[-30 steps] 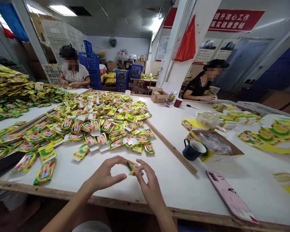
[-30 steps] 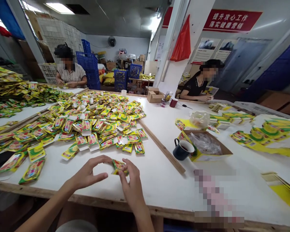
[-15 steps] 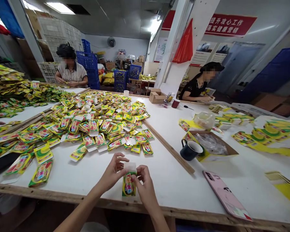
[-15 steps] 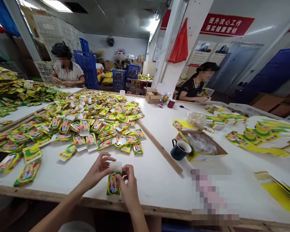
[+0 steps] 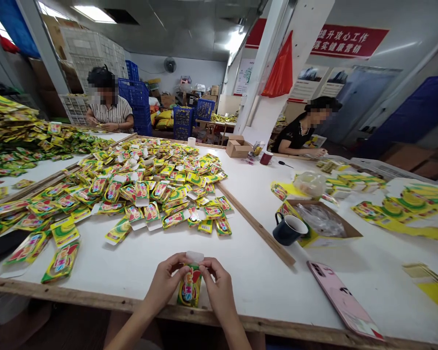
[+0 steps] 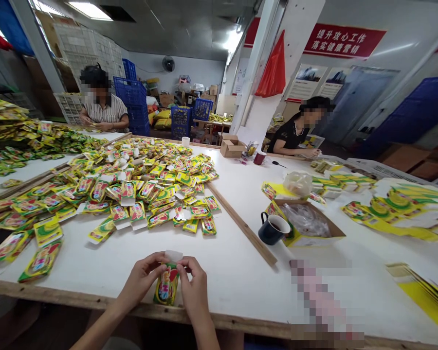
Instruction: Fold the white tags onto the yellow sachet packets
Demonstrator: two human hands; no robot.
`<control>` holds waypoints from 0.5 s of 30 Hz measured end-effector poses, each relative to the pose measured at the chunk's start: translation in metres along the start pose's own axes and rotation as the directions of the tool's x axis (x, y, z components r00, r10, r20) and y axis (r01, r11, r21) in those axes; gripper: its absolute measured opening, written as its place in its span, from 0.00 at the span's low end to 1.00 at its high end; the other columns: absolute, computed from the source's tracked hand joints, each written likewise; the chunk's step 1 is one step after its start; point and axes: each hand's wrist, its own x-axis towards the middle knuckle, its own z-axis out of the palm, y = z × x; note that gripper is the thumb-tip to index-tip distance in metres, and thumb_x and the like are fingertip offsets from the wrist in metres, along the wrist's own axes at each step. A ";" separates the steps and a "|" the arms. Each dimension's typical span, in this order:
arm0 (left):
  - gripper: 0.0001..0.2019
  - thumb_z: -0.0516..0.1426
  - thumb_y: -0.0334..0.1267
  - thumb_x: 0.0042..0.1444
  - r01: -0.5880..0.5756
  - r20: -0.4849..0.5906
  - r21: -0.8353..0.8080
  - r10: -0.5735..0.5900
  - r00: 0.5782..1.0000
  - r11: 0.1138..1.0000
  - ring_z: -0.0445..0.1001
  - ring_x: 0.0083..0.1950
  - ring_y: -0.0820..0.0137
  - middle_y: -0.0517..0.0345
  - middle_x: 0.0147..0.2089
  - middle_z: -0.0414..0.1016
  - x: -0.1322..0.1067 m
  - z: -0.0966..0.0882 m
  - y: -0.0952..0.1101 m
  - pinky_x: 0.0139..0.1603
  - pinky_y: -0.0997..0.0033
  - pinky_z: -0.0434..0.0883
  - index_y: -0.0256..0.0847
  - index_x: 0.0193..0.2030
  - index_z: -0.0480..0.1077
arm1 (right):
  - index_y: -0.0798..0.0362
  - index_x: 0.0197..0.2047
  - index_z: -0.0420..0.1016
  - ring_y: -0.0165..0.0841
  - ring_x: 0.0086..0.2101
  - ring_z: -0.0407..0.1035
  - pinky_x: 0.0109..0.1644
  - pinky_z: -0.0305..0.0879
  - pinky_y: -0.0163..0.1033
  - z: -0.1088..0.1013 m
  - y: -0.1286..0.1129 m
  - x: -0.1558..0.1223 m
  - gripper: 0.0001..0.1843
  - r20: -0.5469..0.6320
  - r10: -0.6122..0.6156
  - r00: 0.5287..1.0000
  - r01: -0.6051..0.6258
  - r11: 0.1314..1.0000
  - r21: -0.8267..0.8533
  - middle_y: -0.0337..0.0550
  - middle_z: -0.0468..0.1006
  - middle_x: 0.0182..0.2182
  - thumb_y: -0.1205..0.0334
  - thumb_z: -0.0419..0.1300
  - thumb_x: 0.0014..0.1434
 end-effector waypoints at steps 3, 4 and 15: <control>0.09 0.61 0.37 0.54 -0.017 -0.031 -0.095 0.014 0.999 0.995 0.76 0.42 0.64 0.56 0.39 0.77 -0.002 0.002 0.001 0.44 0.68 0.72 0.42 0.42 0.70 | 0.51 0.39 0.72 0.35 0.34 0.72 0.39 0.67 0.35 0.002 -0.001 -0.001 0.06 -0.051 -0.021 0.998 0.024 0.998 0.055 0.41 0.77 0.32 0.59 0.59 0.59; 0.09 0.61 0.37 0.54 -0.018 -0.030 -0.096 0.015 0.999 0.995 0.76 0.42 0.65 0.56 0.39 0.77 -0.002 0.002 0.001 0.43 0.69 0.72 0.42 0.43 0.70 | 0.51 0.40 0.72 0.35 0.34 0.72 0.40 0.67 0.35 0.002 -0.001 -0.002 0.07 -0.052 -0.033 0.998 0.036 0.998 0.057 0.41 0.77 0.33 0.59 0.59 0.59; 0.08 0.60 0.41 0.55 -0.009 -0.065 0.085 0.015 0.998 0.996 0.75 0.40 0.65 0.54 0.38 0.77 -0.007 0.005 0.010 0.42 0.69 0.71 0.39 0.38 0.74 | 0.53 0.33 0.76 0.34 0.32 0.71 0.38 0.67 0.36 0.005 -0.015 -0.003 0.06 -0.032 -0.115 0.993 0.112 0.991 -0.072 0.42 0.78 0.30 0.60 0.60 0.58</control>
